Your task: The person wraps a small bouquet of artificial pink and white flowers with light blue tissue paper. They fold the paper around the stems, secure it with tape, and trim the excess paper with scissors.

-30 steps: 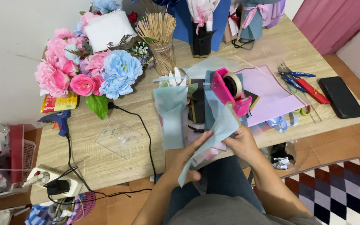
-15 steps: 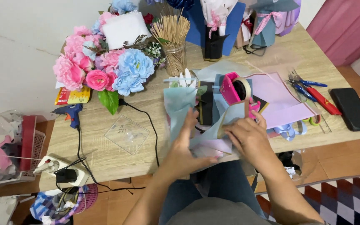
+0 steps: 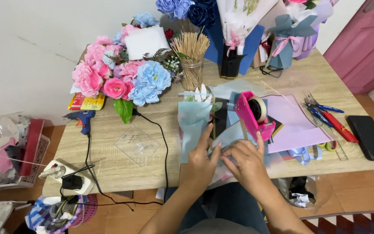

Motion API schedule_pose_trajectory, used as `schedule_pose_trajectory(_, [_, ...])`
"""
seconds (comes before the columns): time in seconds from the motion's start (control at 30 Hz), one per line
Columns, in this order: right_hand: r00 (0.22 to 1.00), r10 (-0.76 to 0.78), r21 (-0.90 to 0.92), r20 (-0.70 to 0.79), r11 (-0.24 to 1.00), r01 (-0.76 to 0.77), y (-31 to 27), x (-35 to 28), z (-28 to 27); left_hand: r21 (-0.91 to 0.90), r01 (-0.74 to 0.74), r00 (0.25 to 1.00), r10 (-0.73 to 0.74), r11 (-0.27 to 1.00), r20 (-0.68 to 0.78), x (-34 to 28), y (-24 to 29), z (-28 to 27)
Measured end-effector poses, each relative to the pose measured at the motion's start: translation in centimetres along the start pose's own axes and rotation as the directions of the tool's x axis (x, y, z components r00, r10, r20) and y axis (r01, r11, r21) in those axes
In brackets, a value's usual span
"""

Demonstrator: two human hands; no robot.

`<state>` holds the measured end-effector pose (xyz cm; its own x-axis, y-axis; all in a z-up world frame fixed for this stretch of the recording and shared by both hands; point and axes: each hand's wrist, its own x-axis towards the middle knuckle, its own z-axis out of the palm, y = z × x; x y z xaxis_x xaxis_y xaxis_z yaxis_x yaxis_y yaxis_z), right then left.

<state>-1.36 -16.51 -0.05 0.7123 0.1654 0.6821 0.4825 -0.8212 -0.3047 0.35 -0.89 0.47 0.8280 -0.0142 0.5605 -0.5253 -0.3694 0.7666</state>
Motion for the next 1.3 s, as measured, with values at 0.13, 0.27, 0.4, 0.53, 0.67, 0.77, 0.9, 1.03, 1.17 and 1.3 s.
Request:
schedule_pose_trajectory(0.13, [0.999, -0.021, 0.017, -0.029, 1.000, 0.021, 0.2, 0.3, 0.1, -0.010, 0.014, 0.999, -0.014, 1.000, 0.043, 0.7, 0.3, -1.1])
schedule_pose_trajectory(0.27, [0.999, -0.023, 0.025, -0.045, 0.999, 0.024, 0.5, 0.7, -0.4, -0.196, 0.182, 0.972, -0.147, 0.964, 0.181, 0.7, -0.9, -1.3])
schedule_pose_trajectory(0.4, [0.995, -0.053, 0.016, -0.080, 0.998, 0.055, 0.0, 1.0, -0.1, -0.198, 0.308, 0.944, -0.273, 0.931, 0.185, 1.0, 1.0, -2.3])
schedule_pose_trajectory(0.53, [0.989, -0.100, -0.042, -0.108, 0.995, 0.095, -0.2, 0.8, 0.3, -0.253, 0.321, 0.944, -0.285, 0.913, 0.168, 1.2, 0.6, -1.8])
schedule_pose_trajectory(0.67, [0.974, -0.219, -0.080, -0.058, 0.974, 0.214, -0.6, 1.3, -0.2, -0.137, 0.711, 0.685, -0.635, 0.690, 0.357, 3.1, 4.3, -3.7])
schedule_pose_trajectory(0.77, [0.965, -0.262, -0.038, -0.025, 0.965, 0.261, -0.6, 1.4, -0.2, -0.211, 0.601, 0.794, -0.548, 0.771, 0.264, 2.2, 1.8, -2.5])
schedule_pose_trajectory(0.9, [0.967, -0.254, 0.077, -0.018, 0.964, 0.254, -1.5, 1.2, -0.2, -0.369, 0.451, 0.890, -0.440, 0.812, 0.120, 2.4, -1.7, -1.4])
schedule_pose_trajectory(1.03, [0.989, -0.146, 0.288, -0.014, 0.947, 0.144, 0.0, 1.3, -0.9, -0.248, 0.380, 0.922, -0.345, 0.891, 0.174, 2.0, -4.7, -1.0])
schedule_pose_trajectory(1.17, [0.995, -0.097, 0.455, 0.021, 0.887, 0.077, 0.6, 1.1, -1.9, -0.254, 0.438, 0.898, -0.409, 0.862, 0.159, 2.0, -7.7, -0.7])
schedule_pose_trajectory(1.3, [1.000, 0.011, 0.556, 0.001, 0.831, -0.009, 2.6, 0.2, -1.6, -0.018, 0.320, 0.940, -0.315, 0.947, 0.128, 2.4, -6.4, -2.1])
